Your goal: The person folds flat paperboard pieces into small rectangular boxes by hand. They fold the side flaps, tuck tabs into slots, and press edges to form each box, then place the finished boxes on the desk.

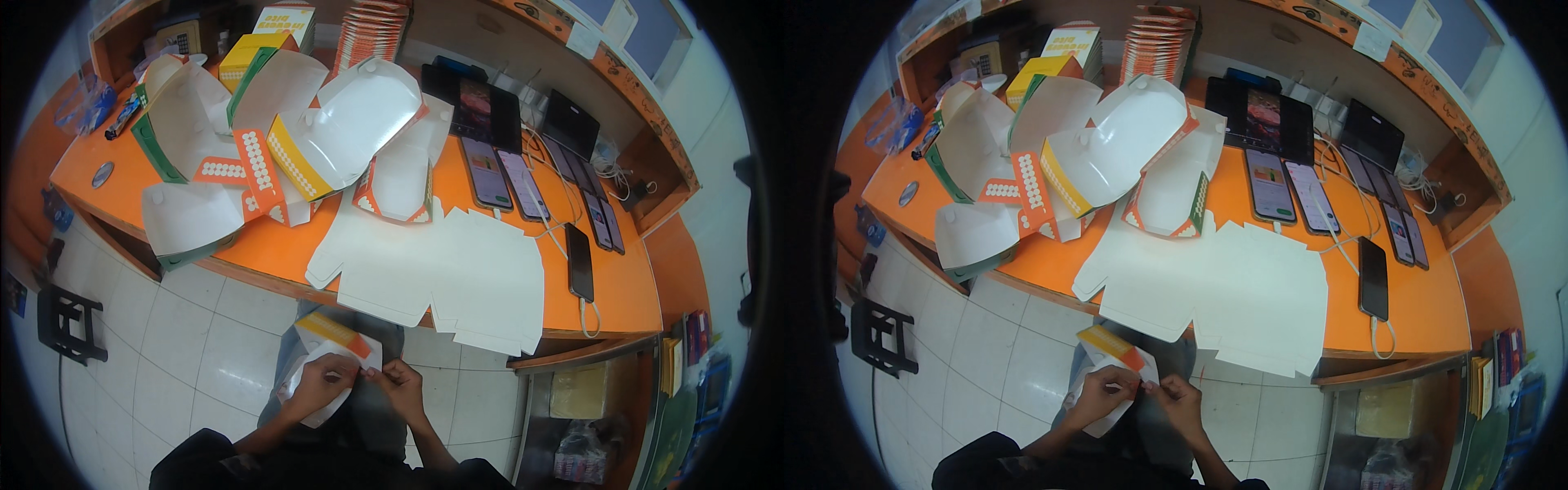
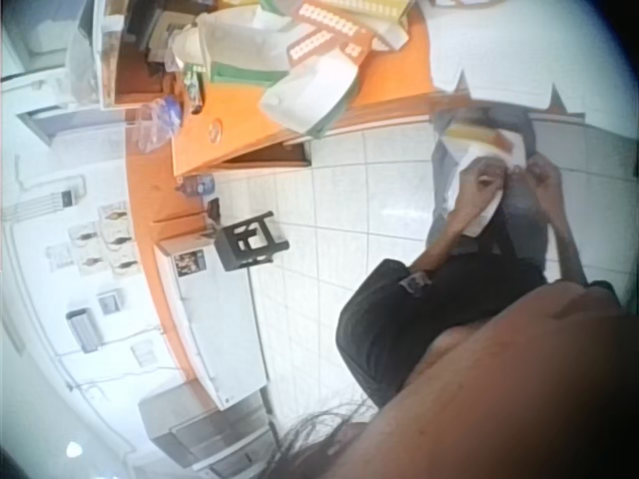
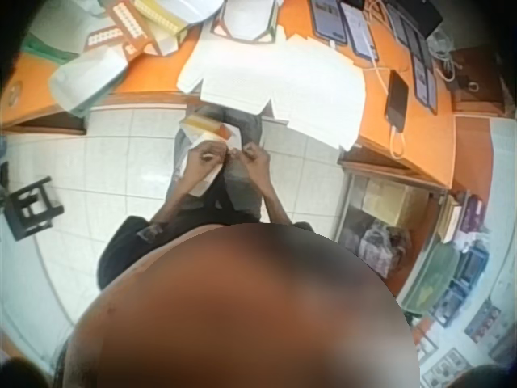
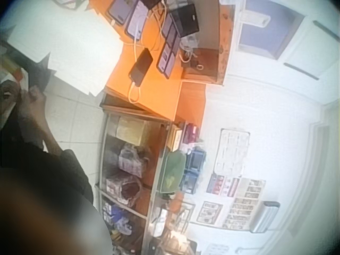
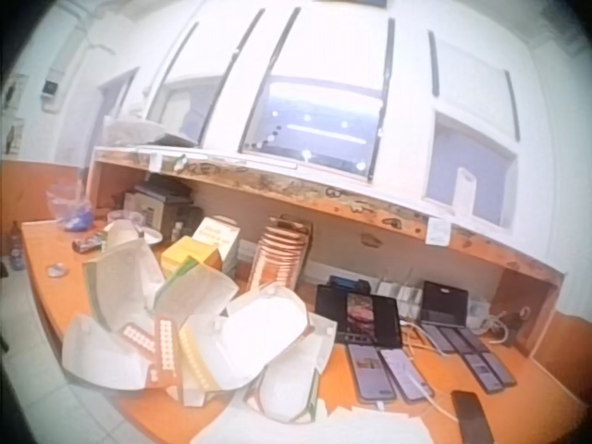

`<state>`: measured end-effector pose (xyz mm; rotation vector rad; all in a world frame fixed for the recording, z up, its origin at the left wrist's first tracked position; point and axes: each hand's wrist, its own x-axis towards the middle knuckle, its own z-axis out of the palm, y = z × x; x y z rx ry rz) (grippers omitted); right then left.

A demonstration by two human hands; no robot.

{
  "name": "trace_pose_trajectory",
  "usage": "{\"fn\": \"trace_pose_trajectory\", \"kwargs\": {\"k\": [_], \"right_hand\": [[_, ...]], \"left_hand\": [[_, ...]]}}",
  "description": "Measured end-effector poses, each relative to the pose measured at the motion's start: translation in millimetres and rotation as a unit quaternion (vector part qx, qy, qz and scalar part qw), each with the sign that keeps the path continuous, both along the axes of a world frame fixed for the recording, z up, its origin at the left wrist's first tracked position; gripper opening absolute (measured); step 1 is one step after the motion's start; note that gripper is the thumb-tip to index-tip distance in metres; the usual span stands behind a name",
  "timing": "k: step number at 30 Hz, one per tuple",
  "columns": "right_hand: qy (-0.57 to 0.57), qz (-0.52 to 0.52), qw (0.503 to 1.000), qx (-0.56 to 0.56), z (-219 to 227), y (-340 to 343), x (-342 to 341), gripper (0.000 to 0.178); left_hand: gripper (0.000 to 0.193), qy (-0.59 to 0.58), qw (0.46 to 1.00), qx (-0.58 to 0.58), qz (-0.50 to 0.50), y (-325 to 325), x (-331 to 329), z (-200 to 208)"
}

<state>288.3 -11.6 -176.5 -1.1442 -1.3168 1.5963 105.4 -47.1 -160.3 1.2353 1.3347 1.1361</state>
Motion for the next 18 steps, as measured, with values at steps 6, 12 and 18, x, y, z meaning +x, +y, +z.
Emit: {"fn": "trace_pose_trajectory", "kwargs": {"k": [6,12,18], "right_hand": [[0.015,-0.016,0.998,0.057,4,-3,-13,0.009],[-0.079,-0.040,0.996,0.025,4,0,-13,0.011],[-0.007,-0.010,1.000,-0.010,9,1,-11,0.012]], "left_hand": [[0.017,-0.010,0.998,0.008,0.064,5,-4,1],[0.028,-0.238,0.965,-0.073,0.079,-4,12,2],[0.035,-0.219,0.973,-0.046,0.060,-6,13,0]]}}
